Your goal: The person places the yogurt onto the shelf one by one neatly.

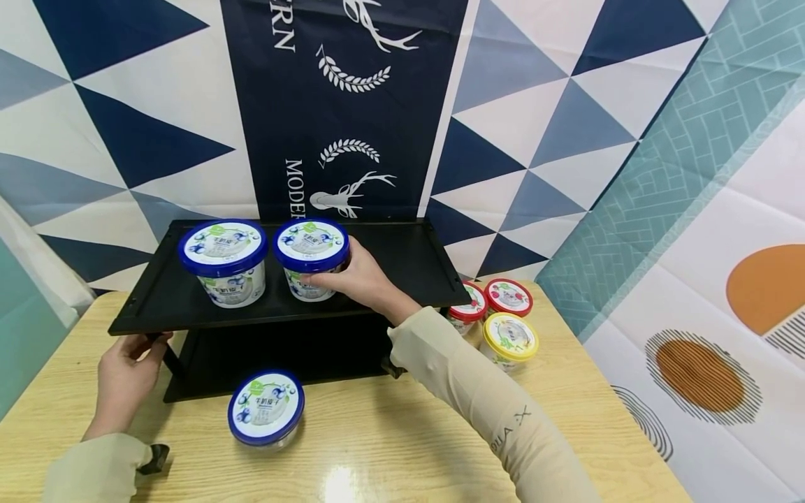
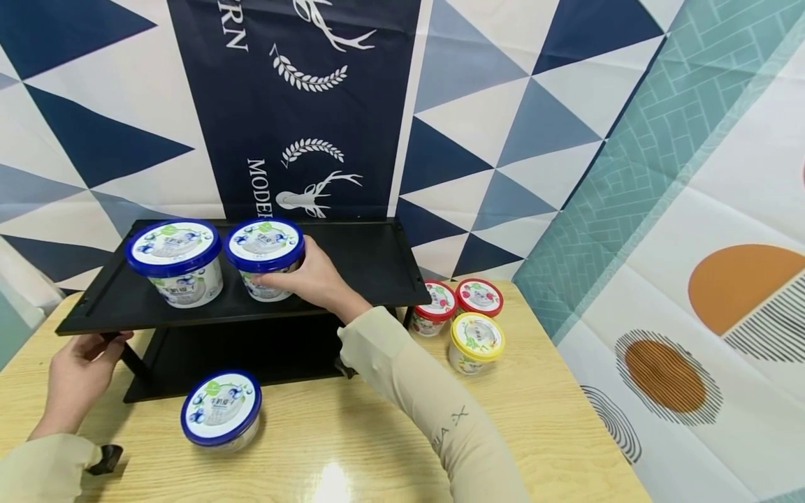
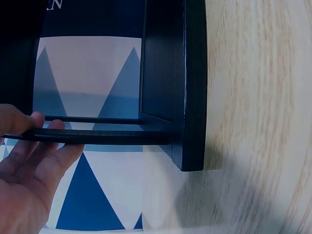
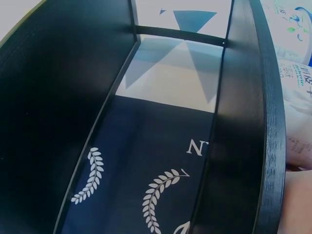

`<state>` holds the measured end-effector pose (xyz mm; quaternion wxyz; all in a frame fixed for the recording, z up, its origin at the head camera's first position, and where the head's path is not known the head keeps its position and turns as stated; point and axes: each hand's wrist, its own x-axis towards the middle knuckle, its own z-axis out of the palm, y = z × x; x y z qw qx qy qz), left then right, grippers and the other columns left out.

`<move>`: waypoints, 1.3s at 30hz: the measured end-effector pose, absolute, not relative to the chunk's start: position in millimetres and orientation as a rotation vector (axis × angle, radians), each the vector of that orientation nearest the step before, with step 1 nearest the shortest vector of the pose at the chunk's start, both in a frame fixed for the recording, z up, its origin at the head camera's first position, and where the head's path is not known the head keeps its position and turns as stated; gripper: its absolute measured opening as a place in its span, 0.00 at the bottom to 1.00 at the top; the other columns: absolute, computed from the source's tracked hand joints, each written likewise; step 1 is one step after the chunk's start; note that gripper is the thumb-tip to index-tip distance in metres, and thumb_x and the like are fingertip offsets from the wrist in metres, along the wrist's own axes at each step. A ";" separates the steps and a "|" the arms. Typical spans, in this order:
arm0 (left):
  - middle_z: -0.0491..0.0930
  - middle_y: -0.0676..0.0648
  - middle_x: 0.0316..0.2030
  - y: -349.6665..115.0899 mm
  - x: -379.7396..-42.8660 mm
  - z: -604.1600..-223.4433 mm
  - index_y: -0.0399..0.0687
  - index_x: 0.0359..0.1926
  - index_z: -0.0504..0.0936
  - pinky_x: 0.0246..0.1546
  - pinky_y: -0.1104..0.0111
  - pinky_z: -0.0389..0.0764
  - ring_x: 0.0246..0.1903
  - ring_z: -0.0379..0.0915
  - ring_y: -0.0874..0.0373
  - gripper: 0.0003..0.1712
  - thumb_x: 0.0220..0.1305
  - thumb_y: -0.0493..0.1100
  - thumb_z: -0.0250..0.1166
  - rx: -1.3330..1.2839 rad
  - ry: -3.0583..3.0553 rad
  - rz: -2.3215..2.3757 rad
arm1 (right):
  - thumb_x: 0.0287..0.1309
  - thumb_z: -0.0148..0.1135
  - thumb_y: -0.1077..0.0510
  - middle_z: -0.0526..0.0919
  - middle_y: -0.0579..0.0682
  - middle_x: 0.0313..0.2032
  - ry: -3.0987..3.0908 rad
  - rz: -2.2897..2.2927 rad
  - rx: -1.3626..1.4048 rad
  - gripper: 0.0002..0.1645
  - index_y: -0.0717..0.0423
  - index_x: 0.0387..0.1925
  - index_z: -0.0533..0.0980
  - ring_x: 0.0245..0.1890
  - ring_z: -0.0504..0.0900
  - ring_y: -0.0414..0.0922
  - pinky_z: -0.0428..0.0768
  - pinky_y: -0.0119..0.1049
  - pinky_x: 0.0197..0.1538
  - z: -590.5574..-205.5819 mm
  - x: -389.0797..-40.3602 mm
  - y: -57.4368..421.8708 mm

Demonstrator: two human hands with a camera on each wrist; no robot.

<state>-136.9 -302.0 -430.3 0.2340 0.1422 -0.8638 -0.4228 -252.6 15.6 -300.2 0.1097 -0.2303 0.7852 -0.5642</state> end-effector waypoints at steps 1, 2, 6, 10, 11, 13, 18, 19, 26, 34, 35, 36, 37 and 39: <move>0.64 0.82 0.30 -302.0 -137.0 -430.2 0.41 0.46 0.76 0.32 0.94 0.64 0.34 0.57 0.92 0.13 0.68 0.43 0.53 0.388 -2.373 -1.160 | 0.44 0.73 0.52 0.72 0.45 0.59 2.308 -1.659 -0.674 0.47 0.44 0.65 0.59 0.58 0.72 0.43 0.71 0.43 0.63 -300.4 -252.8 15.8; 0.64 0.82 0.30 -302.0 -137.0 -430.3 0.41 0.46 0.77 0.32 0.95 0.64 0.34 0.57 0.92 0.13 0.67 0.43 0.53 0.385 -2.372 -1.161 | 0.44 0.73 0.52 0.72 0.45 0.59 2.309 -1.659 -0.674 0.47 0.44 0.65 0.59 0.58 0.72 0.43 0.72 0.43 0.63 -300.5 -253.0 16.0; 0.64 0.82 0.30 -302.6 -137.0 -430.6 0.42 0.46 0.77 0.32 0.94 0.65 0.34 0.57 0.92 0.12 0.68 0.43 0.53 0.382 -2.370 -1.163 | 0.44 0.73 0.51 0.72 0.45 0.59 2.309 -1.651 -0.674 0.47 0.44 0.65 0.59 0.58 0.73 0.43 0.72 0.43 0.63 -300.6 -253.5 16.1; 0.64 0.82 0.31 -302.6 -136.9 -430.9 0.42 0.47 0.76 0.32 0.94 0.65 0.35 0.57 0.91 0.13 0.68 0.43 0.52 0.389 -2.375 -1.162 | 0.44 0.73 0.51 0.72 0.45 0.59 2.309 -1.645 -0.671 0.47 0.43 0.65 0.59 0.58 0.73 0.43 0.72 0.43 0.63 -300.8 -253.3 16.5; 0.64 0.82 0.31 -302.6 -136.9 -431.0 0.42 0.47 0.76 0.32 0.94 0.65 0.35 0.57 0.91 0.13 0.68 0.43 0.52 0.390 -2.378 -1.162 | 0.45 0.73 0.51 0.72 0.45 0.59 2.306 -1.646 -0.671 0.47 0.43 0.64 0.59 0.58 0.73 0.43 0.72 0.43 0.63 -301.0 -253.3 16.6; 0.64 0.82 0.30 -302.5 -137.2 -431.4 0.41 0.47 0.76 0.32 0.94 0.65 0.34 0.57 0.92 0.13 0.68 0.43 0.53 0.390 -2.379 -1.160 | 0.45 0.73 0.51 0.72 0.45 0.58 2.301 -1.650 -0.674 0.46 0.43 0.64 0.59 0.58 0.73 0.43 0.72 0.43 0.63 -301.3 -253.2 16.9; 0.64 0.82 0.30 -302.3 -137.3 -431.9 0.40 0.46 0.77 0.32 0.94 0.65 0.34 0.57 0.92 0.12 0.67 0.42 0.53 0.377 -2.363 -1.154 | 0.45 0.73 0.52 0.72 0.45 0.59 2.287 -1.657 -0.682 0.46 0.43 0.64 0.59 0.58 0.72 0.43 0.71 0.43 0.63 -301.6 -253.1 17.2; 0.64 0.83 0.30 -302.2 -137.2 -431.8 0.40 0.45 0.77 0.32 0.94 0.64 0.34 0.57 0.92 0.12 0.67 0.41 0.53 0.376 -2.360 -1.154 | 0.45 0.73 0.52 0.72 0.45 0.58 2.289 -1.655 -0.681 0.46 0.43 0.64 0.60 0.58 0.72 0.43 0.72 0.43 0.63 -301.6 -253.1 17.1; 0.64 0.82 0.30 -302.7 -136.6 -433.2 0.42 0.45 0.78 0.32 0.94 0.65 0.34 0.58 0.92 0.11 0.67 0.41 0.54 0.366 -2.350 -1.161 | 0.45 0.73 0.51 0.72 0.45 0.58 2.296 -1.637 -0.673 0.46 0.44 0.64 0.59 0.58 0.73 0.43 0.72 0.42 0.63 -300.6 -252.6 17.2; 0.64 0.82 0.30 -301.3 -136.2 -431.2 0.40 0.45 0.77 0.32 0.95 0.64 0.34 0.58 0.92 0.11 0.67 0.41 0.54 0.369 -2.349 -1.147 | 0.45 0.73 0.51 0.72 0.45 0.58 2.294 -1.615 -0.679 0.46 0.43 0.65 0.59 0.57 0.73 0.43 0.72 0.43 0.63 -299.1 -253.2 18.1; 0.64 0.82 0.30 -301.3 -136.4 -431.0 0.40 0.45 0.77 0.32 0.95 0.64 0.34 0.57 0.92 0.12 0.67 0.41 0.54 0.367 -2.350 -1.145 | 0.45 0.73 0.51 0.72 0.45 0.58 2.293 -1.613 -0.677 0.46 0.43 0.65 0.59 0.57 0.73 0.43 0.72 0.43 0.63 -298.8 -253.2 18.2; 0.64 0.82 0.30 -301.3 -136.5 -430.8 0.40 0.45 0.77 0.32 0.95 0.64 0.34 0.57 0.92 0.11 0.67 0.41 0.54 0.366 -2.350 -1.144 | 0.45 0.73 0.51 0.72 0.45 0.58 2.294 -1.610 -0.674 0.46 0.43 0.65 0.59 0.57 0.73 0.43 0.72 0.43 0.63 -298.5 -253.2 18.3; 0.64 0.82 0.30 -301.2 -136.6 -430.7 0.39 0.45 0.77 0.32 0.95 0.64 0.34 0.57 0.93 0.11 0.67 0.41 0.54 0.366 -2.349 -1.143 | 0.45 0.73 0.51 0.72 0.45 0.59 2.293 -1.609 -0.674 0.46 0.44 0.65 0.59 0.58 0.73 0.43 0.72 0.43 0.63 -298.4 -253.4 18.3; 0.64 0.83 0.29 -300.9 -136.6 -430.1 0.39 0.45 0.76 0.32 0.95 0.64 0.34 0.58 0.93 0.11 0.66 0.40 0.54 0.367 -2.348 -1.140 | 0.45 0.73 0.51 0.72 0.45 0.59 2.293 -1.607 -0.672 0.46 0.44 0.65 0.59 0.58 0.73 0.43 0.72 0.43 0.63 -297.9 -253.4 18.5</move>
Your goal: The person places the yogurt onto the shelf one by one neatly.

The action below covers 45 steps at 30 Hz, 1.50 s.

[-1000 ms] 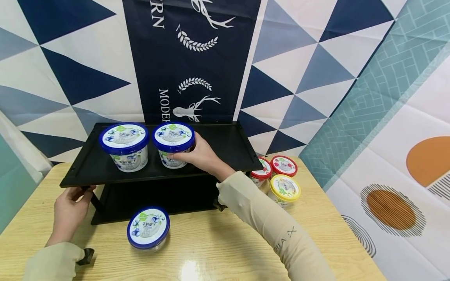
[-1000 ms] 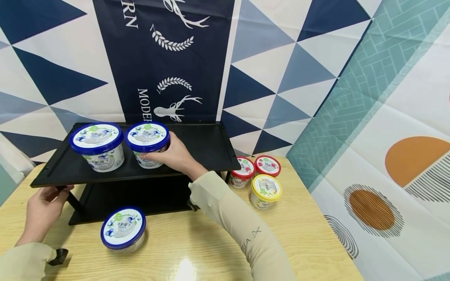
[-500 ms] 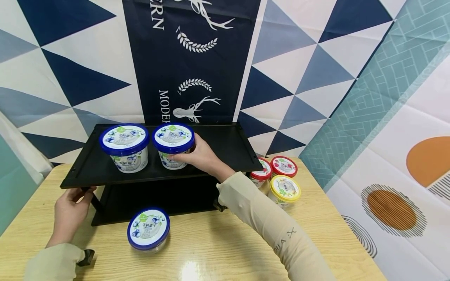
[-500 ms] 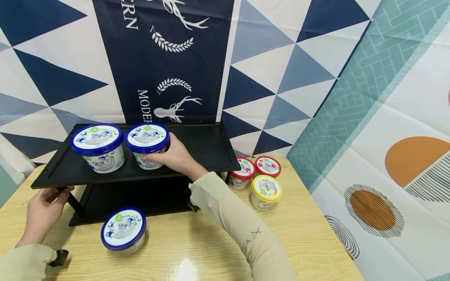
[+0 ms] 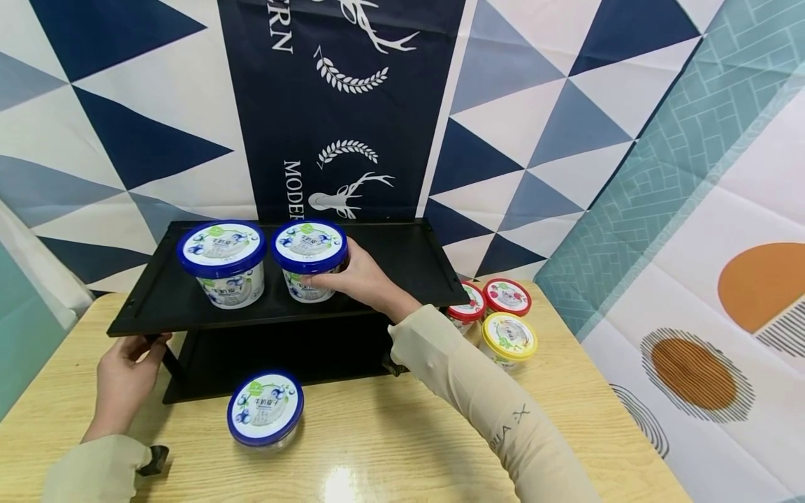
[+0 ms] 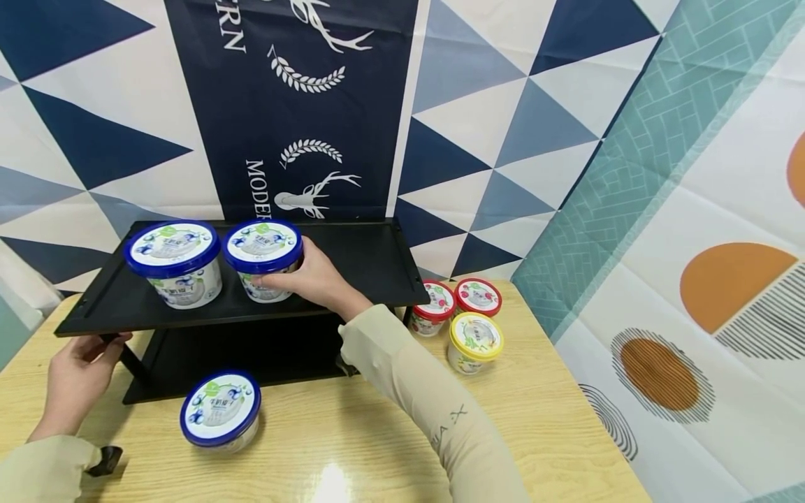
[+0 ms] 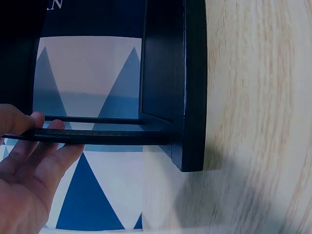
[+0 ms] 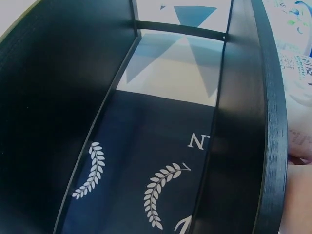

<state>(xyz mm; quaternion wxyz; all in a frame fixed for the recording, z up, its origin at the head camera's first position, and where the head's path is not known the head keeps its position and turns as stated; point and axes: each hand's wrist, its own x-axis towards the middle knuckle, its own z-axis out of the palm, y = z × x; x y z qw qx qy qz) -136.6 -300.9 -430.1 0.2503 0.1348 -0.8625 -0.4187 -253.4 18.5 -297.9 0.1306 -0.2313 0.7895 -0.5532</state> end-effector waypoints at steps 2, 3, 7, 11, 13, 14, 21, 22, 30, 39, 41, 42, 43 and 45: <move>0.64 0.83 0.29 -300.9 -136.8 -430.0 0.39 0.45 0.76 0.32 0.95 0.64 0.34 0.57 0.93 0.11 0.67 0.40 0.53 0.365 -2.347 -1.141 | 0.45 0.73 0.51 0.72 0.45 0.59 2.289 -1.607 -0.671 0.46 0.43 0.65 0.59 0.57 0.73 0.43 0.72 0.43 0.63 -297.8 -253.5 18.8; 0.64 0.83 0.30 -300.9 -137.0 -430.1 0.39 0.45 0.77 0.32 0.95 0.64 0.34 0.57 0.93 0.11 0.67 0.40 0.53 0.364 -2.348 -1.140 | 0.45 0.73 0.51 0.72 0.45 0.59 2.287 -1.607 -0.668 0.47 0.43 0.65 0.59 0.57 0.73 0.43 0.72 0.43 0.63 -298.0 -253.8 19.1; 0.64 0.83 0.30 -301.4 -138.0 -430.7 0.41 0.45 0.77 0.32 0.94 0.65 0.34 0.57 0.93 0.11 0.67 0.42 0.54 0.360 -2.357 -1.149 | 0.44 0.74 0.51 0.72 0.44 0.58 2.279 -1.616 -0.656 0.47 0.42 0.64 0.59 0.57 0.73 0.43 0.71 0.43 0.63 -299.2 -254.8 20.9; 0.64 0.83 0.30 -300.8 -138.4 -430.0 0.41 0.45 0.77 0.32 0.94 0.65 0.34 0.57 0.93 0.12 0.67 0.42 0.53 0.369 -2.361 -1.152 | 0.44 0.74 0.50 0.72 0.44 0.58 2.279 -1.616 -0.652 0.47 0.42 0.64 0.59 0.58 0.72 0.43 0.71 0.43 0.64 -299.1 -255.1 22.3; 0.64 0.83 0.30 -300.5 -138.4 -429.7 0.41 0.45 0.77 0.32 0.94 0.65 0.34 0.57 0.93 0.12 0.67 0.42 0.53 0.370 -2.362 -1.156 | 0.44 0.73 0.50 0.72 0.44 0.59 2.278 -1.613 -0.651 0.47 0.42 0.64 0.59 0.58 0.72 0.43 0.70 0.44 0.64 -298.8 -255.0 22.7; 0.64 0.83 0.30 -300.3 -138.3 -429.4 0.41 0.45 0.77 0.32 0.94 0.65 0.34 0.57 0.93 0.12 0.67 0.42 0.53 0.371 -2.363 -1.156 | 0.45 0.73 0.50 0.72 0.44 0.58 2.279 -1.611 -0.650 0.47 0.42 0.64 0.59 0.58 0.72 0.43 0.70 0.44 0.64 -298.7 -255.1 22.9; 0.64 0.83 0.29 -298.8 -138.4 -428.4 0.39 0.45 0.76 0.32 0.94 0.65 0.34 0.57 0.93 0.12 0.67 0.41 0.53 0.355 -2.362 -1.153 | 0.45 0.73 0.51 0.72 0.45 0.59 2.264 -1.621 -0.639 0.47 0.42 0.65 0.59 0.57 0.72 0.43 0.70 0.43 0.65 -297.7 -254.9 24.8; 0.64 0.83 0.29 -298.6 -138.5 -428.5 0.39 0.45 0.77 0.32 0.95 0.65 0.34 0.57 0.93 0.12 0.67 0.41 0.53 0.354 -2.361 -1.154 | 0.44 0.73 0.51 0.72 0.45 0.59 2.265 -1.620 -0.636 0.47 0.42 0.65 0.59 0.57 0.72 0.43 0.70 0.43 0.65 -297.6 -254.8 25.4; 0.64 0.82 0.30 -299.5 -137.9 -428.4 0.41 0.46 0.77 0.32 0.94 0.66 0.34 0.57 0.92 0.12 0.67 0.43 0.53 0.372 -2.368 -1.168 | 0.45 0.73 0.51 0.72 0.46 0.58 2.232 -1.631 -0.665 0.45 0.44 0.64 0.59 0.58 0.73 0.46 0.72 0.45 0.64 -298.4 -255.7 34.8; 0.64 0.82 0.30 -300.4 -137.0 -429.2 0.40 0.46 0.77 0.31 0.94 0.65 0.34 0.57 0.92 0.13 0.67 0.42 0.54 0.379 -2.367 -1.149 | 0.48 0.70 0.51 0.69 0.45 0.61 2.247 -1.621 -0.666 0.43 0.45 0.65 0.61 0.61 0.71 0.44 0.70 0.43 0.66 -299.8 -254.2 48.9; 0.64 0.82 0.30 -300.4 -136.2 -429.6 0.41 0.46 0.77 0.31 0.94 0.65 0.34 0.57 0.92 0.13 0.67 0.42 0.53 0.386 -2.370 -1.149 | 0.49 0.70 0.51 0.69 0.45 0.62 2.245 -1.622 -0.682 0.42 0.45 0.65 0.61 0.61 0.71 0.44 0.70 0.43 0.65 -299.3 -253.8 51.7; 0.64 0.82 0.30 -300.6 -135.8 -430.0 0.41 0.47 0.77 0.31 0.93 0.65 0.34 0.57 0.92 0.13 0.67 0.43 0.53 0.389 -2.373 -1.151 | 0.49 0.70 0.51 0.69 0.45 0.62 2.242 -1.624 -0.693 0.42 0.46 0.65 0.62 0.61 0.71 0.44 0.71 0.43 0.65 -298.8 -253.6 53.0; 0.64 0.82 0.30 -300.7 -135.6 -430.2 0.42 0.47 0.77 0.31 0.93 0.65 0.34 0.57 0.92 0.13 0.68 0.43 0.53 0.391 -2.377 -1.152 | 0.49 0.69 0.52 0.69 0.45 0.61 2.240 -1.627 -0.697 0.41 0.45 0.65 0.62 0.61 0.71 0.44 0.71 0.42 0.65 -298.1 -253.2 54.8; 0.64 0.82 0.30 -300.7 -135.0 -430.4 0.42 0.47 0.77 0.31 0.93 0.65 0.34 0.57 0.92 0.13 0.68 0.43 0.53 0.393 -2.384 -1.152 | 0.50 0.69 0.53 0.70 0.46 0.61 2.236 -1.635 -0.706 0.41 0.46 0.65 0.62 0.61 0.71 0.44 0.71 0.41 0.65 -296.8 -252.6 58.6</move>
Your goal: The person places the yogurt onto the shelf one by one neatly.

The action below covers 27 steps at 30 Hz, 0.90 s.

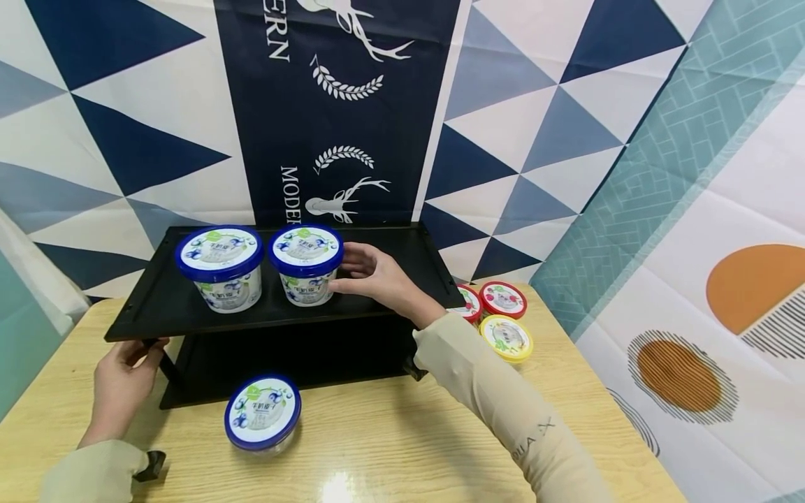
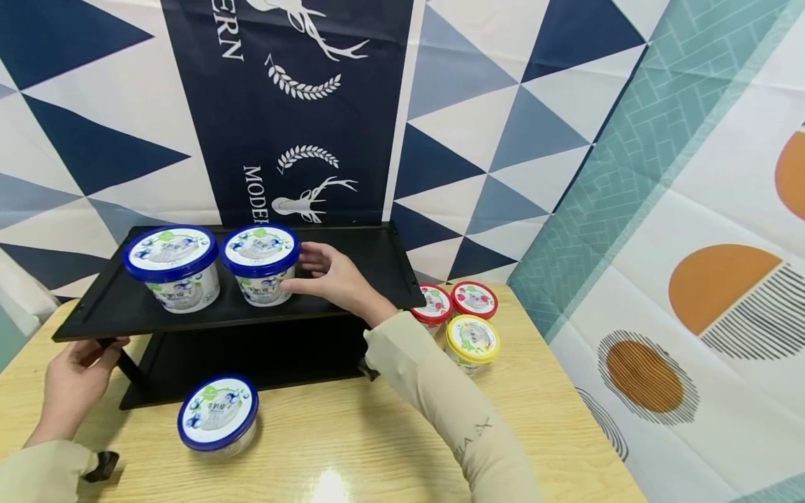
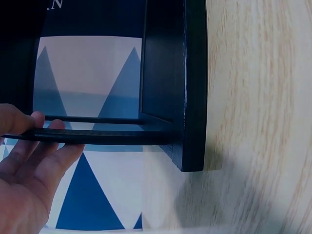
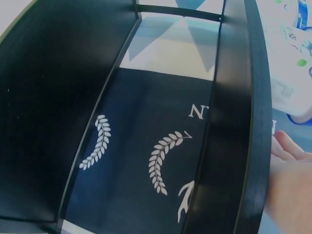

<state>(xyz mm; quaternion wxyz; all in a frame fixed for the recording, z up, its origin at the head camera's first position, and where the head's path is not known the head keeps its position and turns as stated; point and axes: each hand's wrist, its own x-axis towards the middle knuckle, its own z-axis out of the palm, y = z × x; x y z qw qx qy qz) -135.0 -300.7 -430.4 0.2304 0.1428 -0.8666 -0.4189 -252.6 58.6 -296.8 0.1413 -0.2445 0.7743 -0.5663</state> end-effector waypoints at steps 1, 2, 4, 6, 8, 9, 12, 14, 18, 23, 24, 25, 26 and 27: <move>0.64 0.82 0.30 -300.7 -134.7 -430.8 0.42 0.47 0.76 0.31 0.93 0.65 0.34 0.57 0.92 0.13 0.68 0.43 0.53 0.395 -2.387 -1.152 | 0.51 0.68 0.54 0.70 0.47 0.61 2.235 -1.634 -0.709 0.40 0.47 0.65 0.62 0.61 0.71 0.44 0.71 0.41 0.65 -296.2 -252.1 60.7; 0.64 0.82 0.30 -300.8 -134.6 -431.0 0.42 0.47 0.76 0.31 0.93 0.65 0.34 0.56 0.92 0.13 0.68 0.43 0.53 0.397 -2.389 -1.152 | 0.52 0.68 0.54 0.70 0.47 0.62 2.236 -1.634 -0.713 0.40 0.47 0.65 0.61 0.61 0.71 0.44 0.71 0.41 0.65 -295.7 -251.7 62.8; 0.63 0.82 0.30 -300.8 -134.4 -431.3 0.41 0.47 0.76 0.31 0.93 0.65 0.34 0.57 0.92 0.13 0.68 0.43 0.53 0.396 -2.388 -1.151 | 0.52 0.67 0.54 0.71 0.48 0.62 2.236 -1.637 -0.713 0.41 0.49 0.66 0.61 0.61 0.71 0.44 0.70 0.40 0.66 -294.8 -250.9 67.0; 0.63 0.82 0.30 -300.9 -134.4 -431.6 0.40 0.47 0.77 0.31 0.93 0.64 0.34 0.57 0.91 0.13 0.67 0.43 0.53 0.393 -2.383 -1.154 | 0.53 0.66 0.55 0.70 0.50 0.62 2.231 -1.646 -0.721 0.41 0.51 0.67 0.59 0.62 0.71 0.45 0.70 0.41 0.66 -294.3 -249.9 71.3; 0.64 0.82 0.30 -301.2 -134.8 -431.8 0.40 0.46 0.77 0.31 0.94 0.64 0.34 0.57 0.91 0.13 0.67 0.42 0.53 0.387 -2.375 -1.155 | 0.53 0.66 0.55 0.70 0.51 0.63 2.227 -1.657 -0.726 0.42 0.52 0.68 0.58 0.62 0.70 0.45 0.69 0.41 0.66 -294.0 -248.7 75.4; 0.64 0.82 0.30 -301.3 -135.0 -431.9 0.39 0.46 0.77 0.31 0.94 0.64 0.34 0.57 0.91 0.13 0.67 0.42 0.53 0.384 -2.372 -1.156 | 0.53 0.66 0.55 0.69 0.52 0.63 2.223 -1.664 -0.725 0.42 0.53 0.68 0.58 0.62 0.70 0.45 0.69 0.41 0.67 -294.0 -248.0 77.4; 0.64 0.82 0.29 -301.6 -135.8 -432.0 0.38 0.46 0.77 0.32 0.94 0.64 0.34 0.58 0.92 0.13 0.67 0.41 0.53 0.379 -2.360 -1.159 | 0.54 0.65 0.56 0.69 0.52 0.63 2.218 -1.680 -0.712 0.42 0.53 0.68 0.58 0.62 0.70 0.45 0.69 0.42 0.67 -294.4 -245.8 82.8; 0.64 0.82 0.29 -301.6 -136.1 -431.9 0.38 0.45 0.77 0.32 0.95 0.64 0.33 0.58 0.92 0.12 0.67 0.41 0.53 0.378 -2.355 -1.156 | 0.55 0.65 0.57 0.69 0.52 0.63 2.216 -1.687 -0.702 0.41 0.53 0.68 0.58 0.62 0.70 0.45 0.68 0.42 0.67 -295.3 -244.8 85.9; 0.64 0.82 0.29 -301.6 -136.2 -431.8 0.40 0.45 0.77 0.32 0.95 0.64 0.34 0.58 0.92 0.11 0.67 0.41 0.54 0.379 -2.350 -1.151 | 0.56 0.64 0.58 0.69 0.52 0.63 2.202 -1.698 -0.705 0.40 0.52 0.68 0.57 0.62 0.70 0.45 0.68 0.41 0.68 -296.2 -242.2 91.2; 0.63 0.83 0.29 -301.3 -135.8 -431.6 0.40 0.44 0.77 0.32 0.95 0.64 0.33 0.58 0.92 0.11 0.67 0.40 0.54 0.363 -2.348 -1.133 | 0.56 0.64 0.59 0.69 0.53 0.63 2.172 -1.712 -0.741 0.38 0.49 0.66 0.60 0.62 0.70 0.46 0.67 0.42 0.68 -294.9 -235.6 96.0; 0.63 0.83 0.29 -301.2 -135.7 -431.7 0.40 0.44 0.77 0.32 0.95 0.63 0.33 0.57 0.92 0.11 0.66 0.40 0.54 0.359 -2.348 -1.130 | 0.56 0.64 0.59 0.69 0.53 0.63 2.167 -1.712 -0.747 0.37 0.48 0.66 0.61 0.62 0.70 0.45 0.68 0.42 0.68 -294.5 -233.9 96.9; 0.63 0.83 0.29 -301.1 -135.6 -431.8 0.40 0.44 0.77 0.32 0.94 0.63 0.33 0.57 0.92 0.11 0.66 0.40 0.54 0.355 -2.349 -1.127 | 0.56 0.64 0.58 0.70 0.52 0.63 2.163 -1.711 -0.755 0.37 0.48 0.66 0.61 0.62 0.71 0.45 0.68 0.41 0.68 -294.3 -232.2 97.7; 0.63 0.83 0.29 -300.9 -135.5 -431.8 0.39 0.45 0.77 0.32 0.94 0.63 0.33 0.57 0.92 0.11 0.66 0.40 0.54 0.350 -2.348 -1.125 | 0.56 0.64 0.58 0.70 0.52 0.63 2.158 -1.713 -0.764 0.37 0.48 0.66 0.61 0.62 0.71 0.45 0.68 0.41 0.68 -294.3 -230.7 98.5; 0.63 0.83 0.29 -300.9 -135.4 -431.7 0.38 0.45 0.77 0.32 0.94 0.63 0.33 0.57 0.92 0.11 0.66 0.40 0.54 0.349 -2.348 -1.126 | 0.56 0.64 0.57 0.70 0.51 0.62 2.155 -1.712 -0.770 0.37 0.48 0.66 0.61 0.62 0.71 0.45 0.68 0.41 0.67 -294.3 -229.0 99.3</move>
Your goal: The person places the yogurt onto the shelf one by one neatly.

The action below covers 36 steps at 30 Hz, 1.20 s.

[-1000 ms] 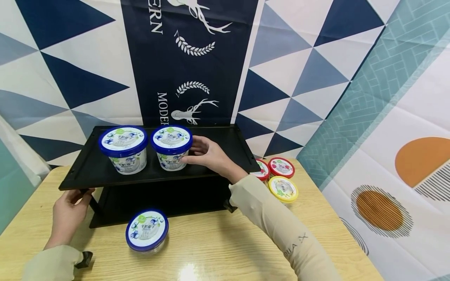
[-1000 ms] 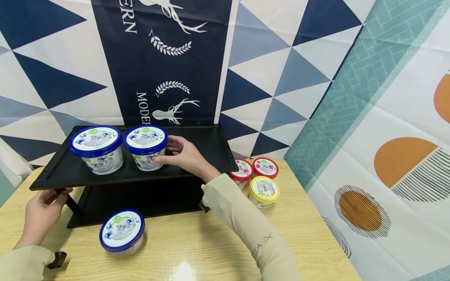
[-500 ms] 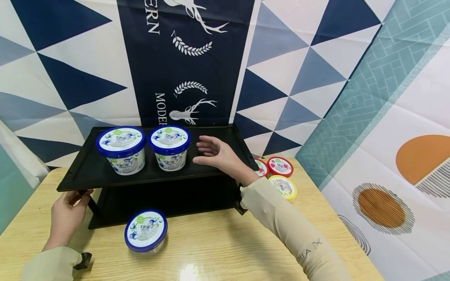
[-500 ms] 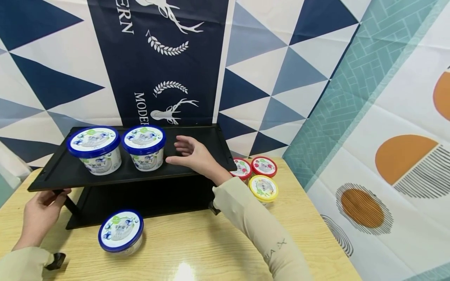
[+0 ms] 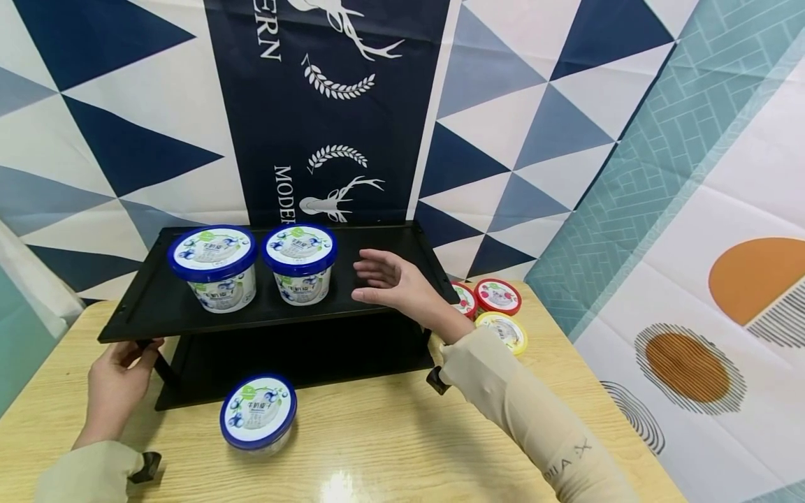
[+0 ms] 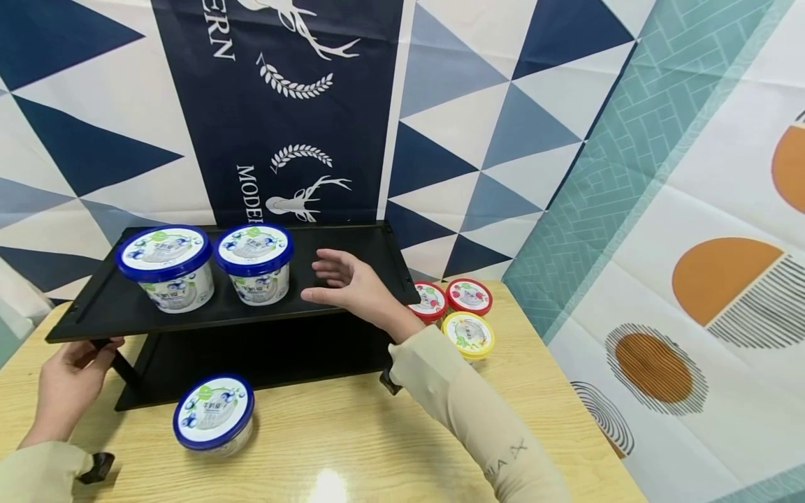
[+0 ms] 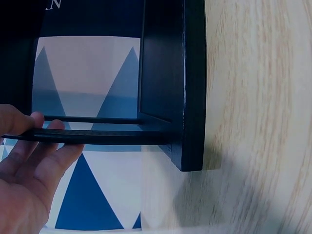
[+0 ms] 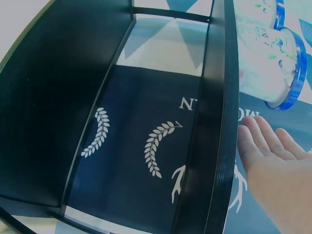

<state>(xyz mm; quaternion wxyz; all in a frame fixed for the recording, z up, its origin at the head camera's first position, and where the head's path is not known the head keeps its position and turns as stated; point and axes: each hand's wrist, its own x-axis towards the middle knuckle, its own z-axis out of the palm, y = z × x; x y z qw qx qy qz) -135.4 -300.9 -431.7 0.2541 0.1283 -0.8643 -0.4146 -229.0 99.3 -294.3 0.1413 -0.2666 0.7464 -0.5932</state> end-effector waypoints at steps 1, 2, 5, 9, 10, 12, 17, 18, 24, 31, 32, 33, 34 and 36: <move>0.63 0.83 0.29 -300.9 -135.2 -431.6 0.38 0.45 0.77 0.32 0.94 0.63 0.33 0.57 0.92 0.12 0.66 0.40 0.53 0.345 -2.349 -1.126 | 0.55 0.65 0.56 0.70 0.50 0.62 2.148 -1.714 -0.775 0.38 0.49 0.66 0.61 0.62 0.71 0.45 0.68 0.41 0.67 -294.7 -227.6 99.8; 0.63 0.83 0.29 -301.0 -135.2 -431.6 0.37 0.45 0.77 0.32 0.94 0.63 0.33 0.57 0.92 0.12 0.66 0.40 0.53 0.343 -2.349 -1.126 | 0.55 0.65 0.55 0.71 0.50 0.62 2.141 -1.716 -0.778 0.39 0.49 0.66 0.61 0.62 0.71 0.45 0.68 0.41 0.67 -295.1 -226.3 100.3; 0.63 0.83 0.28 -301.0 -135.2 -431.4 0.36 0.46 0.76 0.32 0.94 0.63 0.33 0.57 0.92 0.13 0.66 0.40 0.53 0.341 -2.346 -1.129 | 0.53 0.67 0.53 0.71 0.50 0.62 2.116 -1.728 -0.789 0.42 0.53 0.67 0.60 0.62 0.70 0.45 0.68 0.41 0.67 -297.0 -222.6 101.2; 0.63 0.83 0.28 -301.2 -135.1 -431.1 0.36 0.45 0.76 0.32 0.94 0.63 0.33 0.57 0.92 0.13 0.66 0.40 0.54 0.345 -2.353 -1.132 | 0.52 0.68 0.50 0.71 0.51 0.62 2.089 -1.734 -0.799 0.45 0.55 0.67 0.59 0.63 0.70 0.46 0.68 0.41 0.68 -299.1 -217.7 101.7; 0.63 0.83 0.28 -301.4 -135.0 -431.2 0.36 0.45 0.76 0.31 0.94 0.63 0.33 0.57 0.92 0.13 0.66 0.40 0.54 0.346 -2.357 -1.131 | 0.51 0.69 0.50 0.71 0.51 0.62 2.081 -1.736 -0.801 0.45 0.55 0.67 0.59 0.63 0.70 0.46 0.68 0.41 0.67 -299.8 -216.8 101.7; 0.63 0.83 0.29 -301.5 -134.9 -431.3 0.37 0.46 0.76 0.31 0.94 0.63 0.33 0.56 0.92 0.13 0.66 0.41 0.53 0.351 -2.362 -1.131 | 0.51 0.69 0.49 0.70 0.51 0.62 2.067 -1.736 -0.812 0.46 0.55 0.67 0.59 0.63 0.70 0.47 0.68 0.41 0.68 -301.2 -215.2 101.4; 0.63 0.83 0.29 -302.0 -135.3 -431.5 0.40 0.45 0.77 0.31 0.94 0.63 0.33 0.56 0.92 0.12 0.67 0.42 0.53 0.362 -2.366 -1.135 | 0.49 0.70 0.47 0.70 0.52 0.63 2.030 -1.742 -0.826 0.48 0.55 0.67 0.59 0.63 0.70 0.47 0.67 0.40 0.68 -303.0 -211.0 100.1; 0.63 0.83 0.29 -302.1 -135.4 -431.6 0.41 0.45 0.77 0.31 0.94 0.63 0.33 0.56 0.92 0.11 0.67 0.42 0.53 0.363 -2.366 -1.136 | 0.49 0.70 0.46 0.70 0.52 0.63 2.024 -1.741 -0.827 0.48 0.55 0.67 0.58 0.63 0.70 0.47 0.67 0.40 0.68 -303.3 -210.2 99.6; 0.63 0.83 0.29 -302.3 -135.9 -431.5 0.41 0.45 0.77 0.31 0.94 0.64 0.33 0.56 0.93 0.11 0.67 0.42 0.53 0.358 -2.366 -1.129 | 0.49 0.70 0.48 0.70 0.52 0.63 1.981 -1.729 -0.857 0.48 0.56 0.68 0.58 0.63 0.69 0.47 0.66 0.41 0.68 -306.0 -204.3 97.1; 0.63 0.84 0.30 -301.8 -135.6 -431.6 0.42 0.45 0.77 0.32 0.95 0.63 0.34 0.57 0.93 0.11 0.67 0.42 0.53 0.345 -2.356 -1.134 | 0.39 0.71 0.35 0.69 0.54 0.63 1.954 -1.716 -0.916 0.59 0.57 0.68 0.57 0.63 0.69 0.48 0.67 0.39 0.68 -311.0 -197.6 95.4; 0.63 0.84 0.30 -301.8 -135.6 -431.7 0.42 0.45 0.77 0.32 0.95 0.63 0.34 0.57 0.93 0.11 0.67 0.42 0.53 0.345 -2.356 -1.133 | 0.39 0.71 0.35 0.69 0.55 0.63 1.950 -1.714 -0.929 0.59 0.57 0.68 0.57 0.63 0.69 0.48 0.67 0.39 0.68 -311.8 -196.7 95.3; 0.63 0.84 0.30 -301.7 -135.7 -431.6 0.41 0.45 0.77 0.32 0.95 0.63 0.34 0.57 0.93 0.11 0.67 0.41 0.53 0.348 -2.355 -1.131 | 0.39 0.71 0.36 0.69 0.55 0.63 1.940 -1.715 -0.943 0.58 0.57 0.67 0.58 0.63 0.69 0.49 0.67 0.40 0.68 -312.6 -195.8 95.1; 0.63 0.84 0.29 -301.7 -135.7 -431.6 0.41 0.45 0.77 0.32 0.95 0.63 0.34 0.57 0.92 0.12 0.67 0.41 0.53 0.349 -2.355 -1.130 | 0.40 0.71 0.36 0.69 0.56 0.63 1.929 -1.718 -0.959 0.57 0.57 0.67 0.58 0.63 0.69 0.49 0.66 0.41 0.68 -313.5 -194.9 95.0; 0.63 0.83 0.29 -301.6 -135.9 -431.7 0.40 0.45 0.77 0.32 0.95 0.63 0.34 0.57 0.92 0.12 0.67 0.41 0.53 0.348 -2.354 -1.126 | 0.40 0.71 0.36 0.69 0.57 0.62 1.919 -1.716 -0.989 0.56 0.57 0.67 0.59 0.63 0.70 0.49 0.67 0.40 0.68 -315.7 -193.1 94.7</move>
